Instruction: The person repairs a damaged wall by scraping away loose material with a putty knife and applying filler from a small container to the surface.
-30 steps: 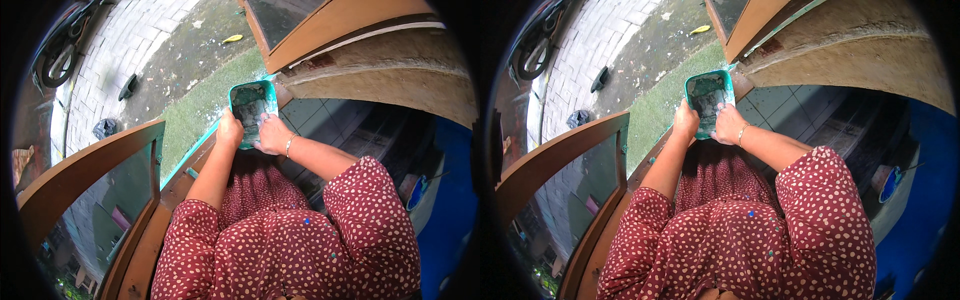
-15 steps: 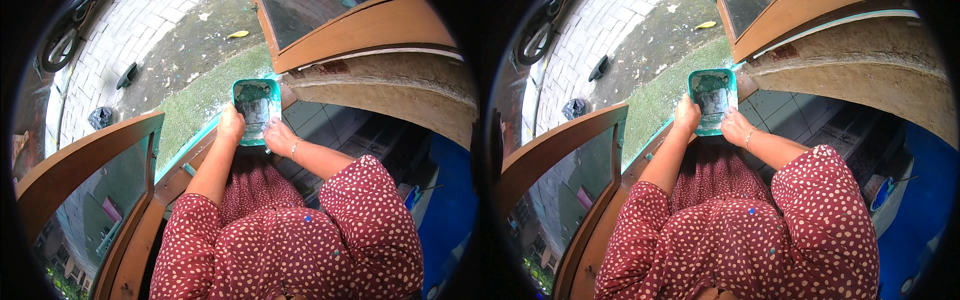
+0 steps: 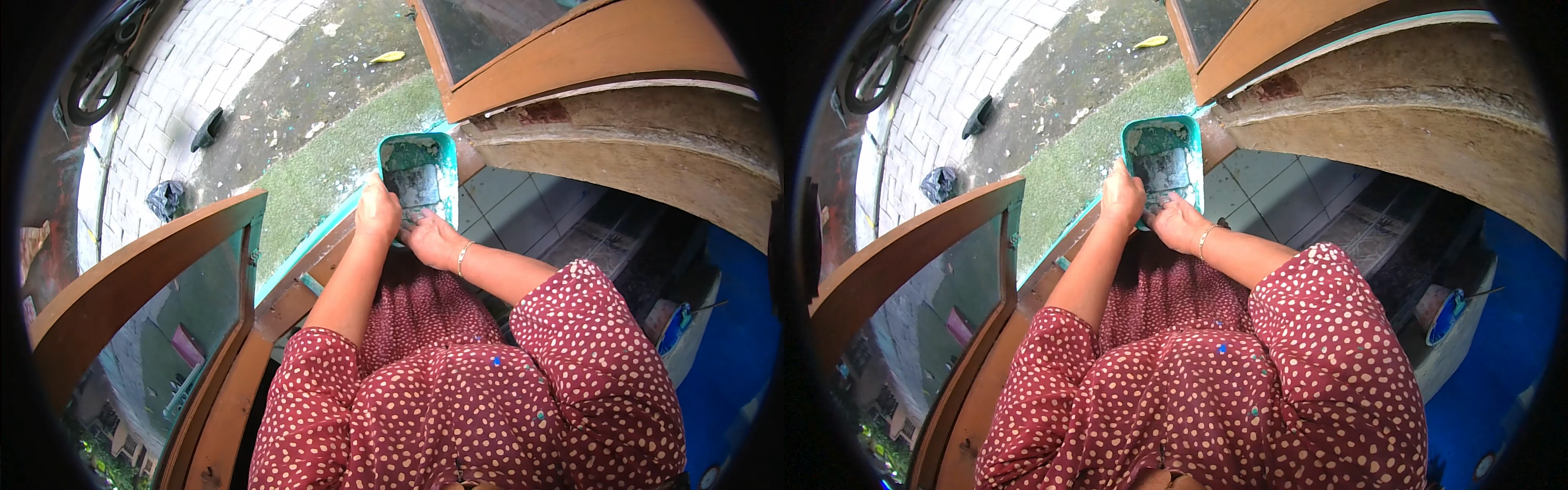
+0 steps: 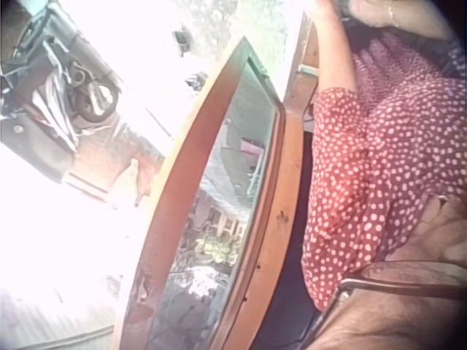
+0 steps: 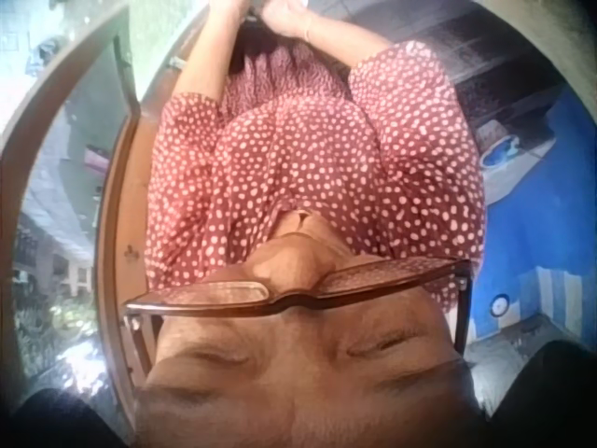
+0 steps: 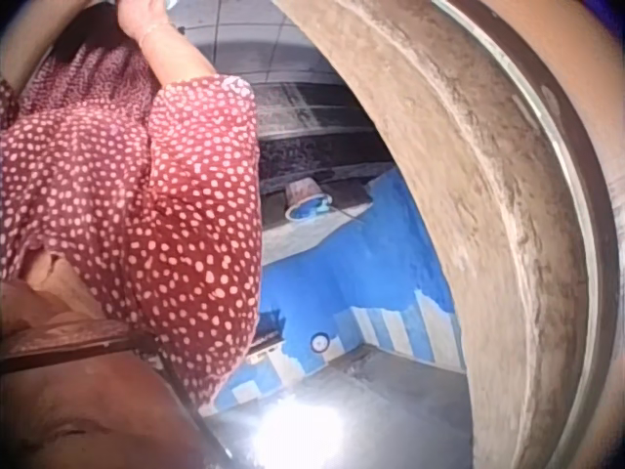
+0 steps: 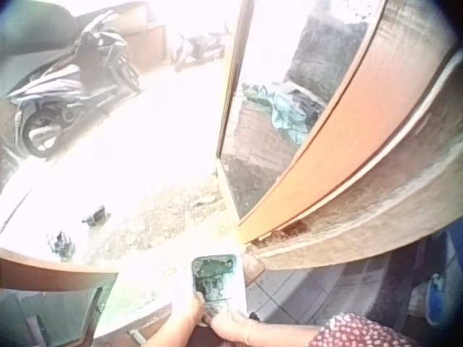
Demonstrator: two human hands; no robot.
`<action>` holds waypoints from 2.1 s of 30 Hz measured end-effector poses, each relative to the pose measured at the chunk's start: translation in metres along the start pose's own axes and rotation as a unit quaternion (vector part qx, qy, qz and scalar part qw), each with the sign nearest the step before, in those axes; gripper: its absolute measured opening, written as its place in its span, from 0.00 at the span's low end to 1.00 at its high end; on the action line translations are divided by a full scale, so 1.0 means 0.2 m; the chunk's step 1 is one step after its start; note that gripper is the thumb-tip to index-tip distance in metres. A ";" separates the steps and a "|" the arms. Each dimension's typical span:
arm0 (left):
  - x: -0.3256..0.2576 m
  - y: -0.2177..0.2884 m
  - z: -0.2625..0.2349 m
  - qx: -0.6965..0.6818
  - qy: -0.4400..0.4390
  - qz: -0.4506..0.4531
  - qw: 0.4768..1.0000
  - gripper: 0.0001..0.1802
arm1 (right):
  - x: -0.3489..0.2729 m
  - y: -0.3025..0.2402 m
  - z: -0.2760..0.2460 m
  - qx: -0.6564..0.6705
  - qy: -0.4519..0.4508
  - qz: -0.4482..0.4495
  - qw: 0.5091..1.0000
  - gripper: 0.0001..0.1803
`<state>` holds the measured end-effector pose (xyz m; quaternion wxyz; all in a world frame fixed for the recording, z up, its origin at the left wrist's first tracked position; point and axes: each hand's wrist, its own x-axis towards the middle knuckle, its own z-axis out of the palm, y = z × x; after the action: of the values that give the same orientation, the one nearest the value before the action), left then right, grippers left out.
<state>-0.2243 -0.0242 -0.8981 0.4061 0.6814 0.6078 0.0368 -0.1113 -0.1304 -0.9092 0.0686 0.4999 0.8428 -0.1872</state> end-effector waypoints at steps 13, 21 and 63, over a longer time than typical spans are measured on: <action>0.00 -0.02 -0.01 0.009 -0.012 -0.007 1.000 0.16 | 0.04 0.05 -0.17 -0.045 -0.172 -0.019 0.984 0.10; -0.05 -0.02 0.00 0.001 -0.005 -0.023 1.000 0.15 | 0.13 0.07 -0.40 0.064 -0.201 0.219 0.953 0.50; -0.08 -0.05 0.00 -0.107 -0.074 0.050 0.990 0.40 | 0.39 0.21 0.02 0.458 0.040 0.404 0.791 0.26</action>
<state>-0.2363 -0.0389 -0.8976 0.5180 0.6646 0.5338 0.0716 -0.1131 -0.0488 -0.9466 -0.1326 0.7750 0.3812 -0.4863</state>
